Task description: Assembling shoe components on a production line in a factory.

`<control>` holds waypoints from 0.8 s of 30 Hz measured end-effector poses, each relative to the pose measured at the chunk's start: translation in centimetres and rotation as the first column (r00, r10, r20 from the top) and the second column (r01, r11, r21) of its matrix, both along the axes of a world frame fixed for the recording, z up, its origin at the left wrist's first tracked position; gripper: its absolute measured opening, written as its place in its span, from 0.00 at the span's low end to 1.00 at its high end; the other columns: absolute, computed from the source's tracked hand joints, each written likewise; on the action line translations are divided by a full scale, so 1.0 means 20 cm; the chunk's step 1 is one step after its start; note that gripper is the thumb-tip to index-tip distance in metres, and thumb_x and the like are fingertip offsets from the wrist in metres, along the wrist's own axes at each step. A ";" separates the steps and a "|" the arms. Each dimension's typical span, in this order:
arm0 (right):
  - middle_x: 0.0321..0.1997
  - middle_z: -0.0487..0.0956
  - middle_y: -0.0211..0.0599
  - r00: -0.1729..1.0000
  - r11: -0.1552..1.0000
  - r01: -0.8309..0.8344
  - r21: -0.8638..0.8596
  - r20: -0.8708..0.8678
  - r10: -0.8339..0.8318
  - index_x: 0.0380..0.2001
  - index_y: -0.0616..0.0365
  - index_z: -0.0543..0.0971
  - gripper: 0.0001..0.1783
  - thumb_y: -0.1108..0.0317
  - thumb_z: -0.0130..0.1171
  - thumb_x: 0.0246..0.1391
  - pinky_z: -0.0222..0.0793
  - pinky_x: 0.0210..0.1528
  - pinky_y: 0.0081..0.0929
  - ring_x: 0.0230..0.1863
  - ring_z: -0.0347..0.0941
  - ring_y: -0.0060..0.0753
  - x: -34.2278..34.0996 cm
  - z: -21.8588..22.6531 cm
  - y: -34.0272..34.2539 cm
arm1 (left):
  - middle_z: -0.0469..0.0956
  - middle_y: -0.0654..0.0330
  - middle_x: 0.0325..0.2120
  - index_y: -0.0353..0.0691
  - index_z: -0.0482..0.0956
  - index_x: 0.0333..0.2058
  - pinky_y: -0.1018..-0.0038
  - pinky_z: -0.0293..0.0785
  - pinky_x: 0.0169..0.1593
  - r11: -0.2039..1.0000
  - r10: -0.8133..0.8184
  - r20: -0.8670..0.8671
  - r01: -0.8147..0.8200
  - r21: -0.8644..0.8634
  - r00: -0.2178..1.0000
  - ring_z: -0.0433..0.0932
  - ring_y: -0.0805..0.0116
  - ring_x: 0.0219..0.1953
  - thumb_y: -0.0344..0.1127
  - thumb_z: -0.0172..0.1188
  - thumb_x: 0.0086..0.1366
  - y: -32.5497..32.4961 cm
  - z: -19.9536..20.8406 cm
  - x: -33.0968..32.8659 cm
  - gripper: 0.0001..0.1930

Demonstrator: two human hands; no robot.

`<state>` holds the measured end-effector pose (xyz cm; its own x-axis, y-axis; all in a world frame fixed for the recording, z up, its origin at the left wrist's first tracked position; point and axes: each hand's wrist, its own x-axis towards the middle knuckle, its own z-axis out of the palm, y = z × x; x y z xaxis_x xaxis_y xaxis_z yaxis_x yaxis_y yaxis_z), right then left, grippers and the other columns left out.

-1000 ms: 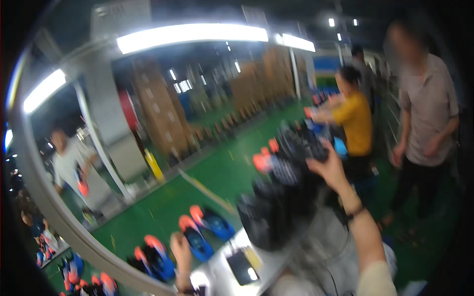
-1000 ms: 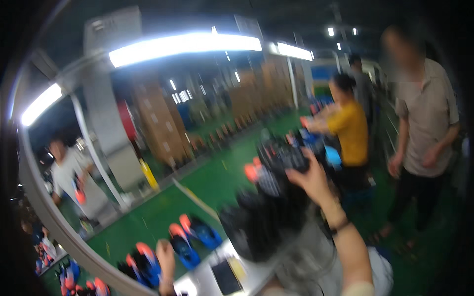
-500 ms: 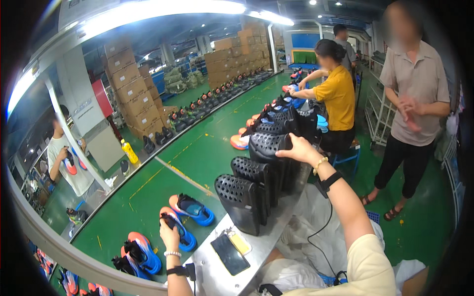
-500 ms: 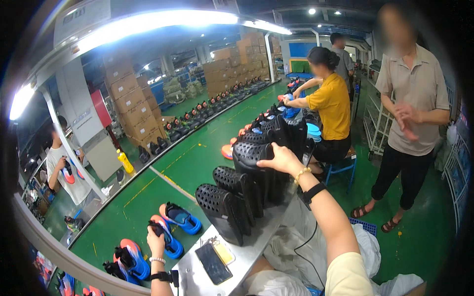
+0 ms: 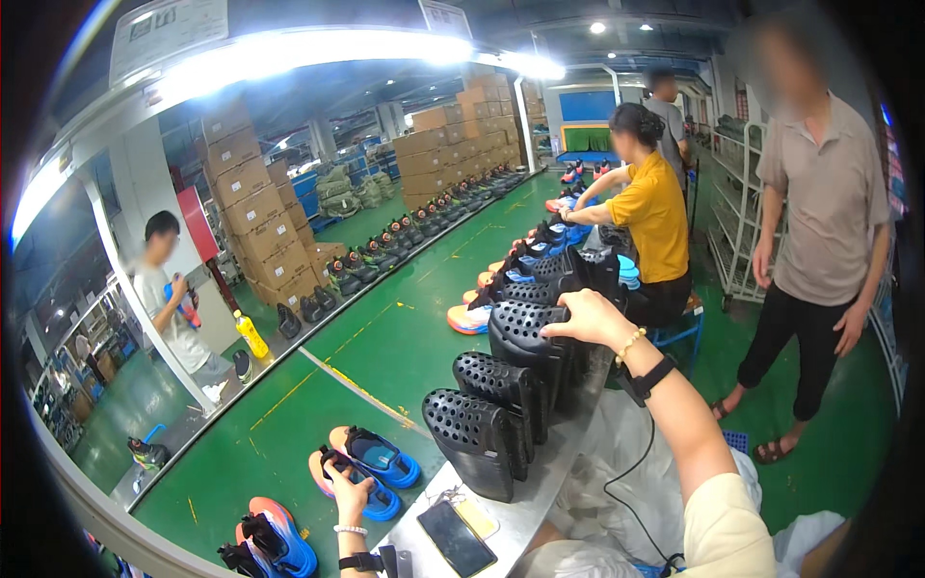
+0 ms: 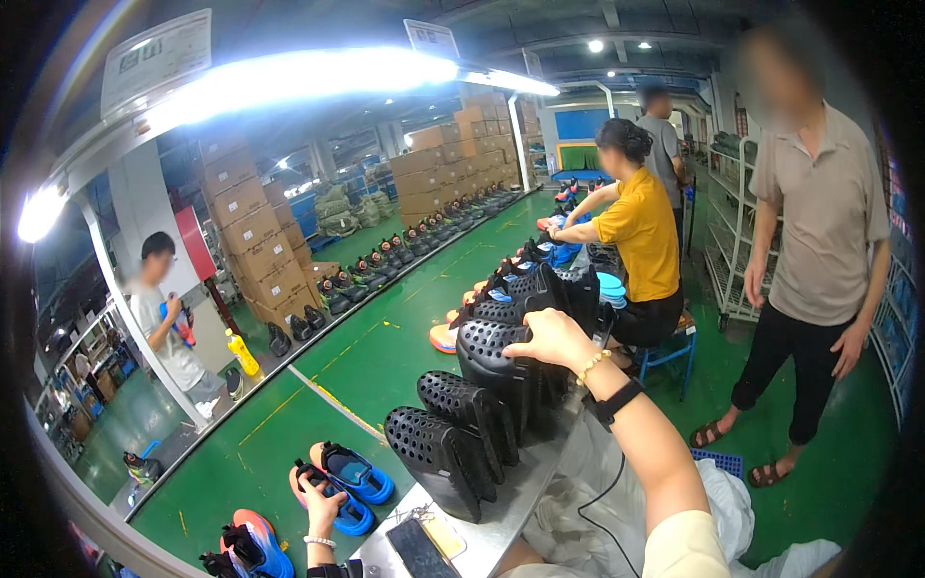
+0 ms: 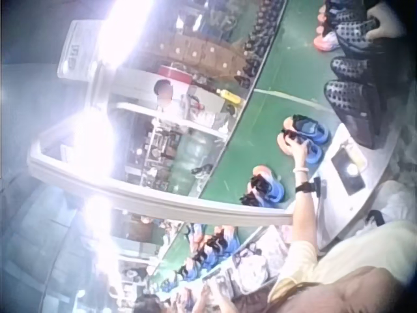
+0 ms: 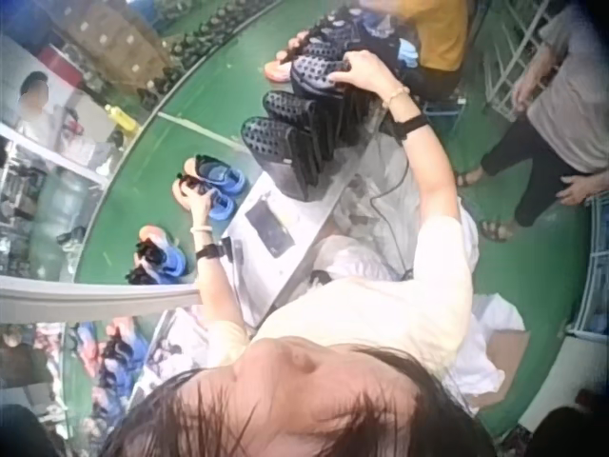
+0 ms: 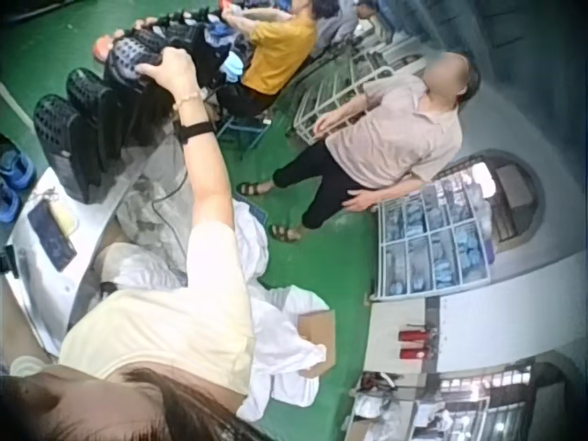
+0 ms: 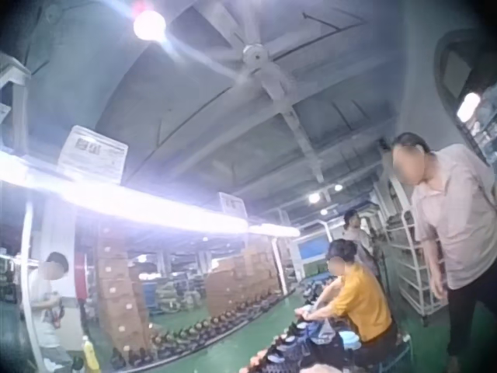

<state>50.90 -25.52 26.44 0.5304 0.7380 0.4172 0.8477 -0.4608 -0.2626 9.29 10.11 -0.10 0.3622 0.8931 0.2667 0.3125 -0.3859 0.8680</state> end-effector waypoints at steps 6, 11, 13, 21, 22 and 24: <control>0.30 0.83 0.50 0.997 0.912 -0.001 0.411 -0.071 0.033 0.38 0.65 0.82 0.29 0.50 0.73 0.42 0.75 0.38 0.32 0.33 0.82 0.39 -0.27 0.16 -0.17 | 0.73 0.44 0.51 0.33 0.61 0.58 0.61 0.70 0.58 0.865 0.362 -0.196 -0.250 0.435 0.911 0.74 0.46 0.53 0.27 0.72 0.45 -0.20 0.20 0.06 0.41; 0.29 0.83 0.33 0.804 0.719 -0.195 0.667 -0.311 0.507 0.35 0.70 0.81 0.20 0.66 0.75 0.42 0.74 0.33 0.21 0.30 0.77 0.17 -0.72 0.22 -0.13 | 0.66 0.39 0.58 0.30 0.56 0.62 0.63 0.64 0.64 0.908 0.302 -0.237 -0.202 0.368 0.923 0.67 0.47 0.61 0.32 0.70 0.49 -0.11 0.19 -0.09 0.44; 0.28 0.83 0.36 0.797 0.786 -0.235 0.572 -0.350 0.493 0.35 0.70 0.81 0.22 0.65 0.76 0.41 0.74 0.32 0.22 0.30 0.77 0.16 -0.91 0.19 -0.11 | 0.70 0.42 0.55 0.33 0.65 0.58 0.60 0.65 0.62 0.956 0.148 -0.146 -0.104 0.273 0.978 0.67 0.45 0.59 0.33 0.67 0.52 -0.17 0.28 -0.14 0.34; 0.22 0.80 0.52 0.797 0.818 -0.566 -0.101 -0.322 0.511 0.29 0.70 0.82 0.29 0.47 0.72 0.43 0.76 0.32 0.36 0.25 0.81 0.44 -1.57 -0.25 0.56 | 0.66 0.39 0.56 0.42 0.65 0.58 0.58 0.65 0.61 0.937 0.296 0.102 -0.310 0.160 0.950 0.68 0.42 0.59 0.31 0.65 0.49 -0.55 -0.03 -0.34 0.35; 0.21 0.80 0.52 0.796 0.812 -0.581 -0.060 -0.252 0.551 0.28 0.71 0.82 0.30 0.47 0.72 0.42 0.76 0.31 0.37 0.24 0.81 0.45 -1.56 -0.32 0.68 | 0.68 0.40 0.55 0.42 0.62 0.59 0.59 0.66 0.60 0.956 0.281 0.157 -0.291 0.042 0.947 0.69 0.43 0.57 0.31 0.67 0.49 -0.60 0.00 -0.31 0.37; 0.27 0.81 0.54 0.776 0.795 -0.601 -0.084 -0.298 0.556 0.30 0.70 0.81 0.31 0.47 0.72 0.39 0.77 0.37 0.39 0.30 0.80 0.50 -1.62 -0.31 0.90 | 0.72 0.43 0.51 0.43 0.56 0.63 0.60 0.68 0.57 0.965 0.262 0.219 -0.252 -0.073 0.940 0.72 0.46 0.54 0.33 0.70 0.49 -0.64 0.02 -0.31 0.44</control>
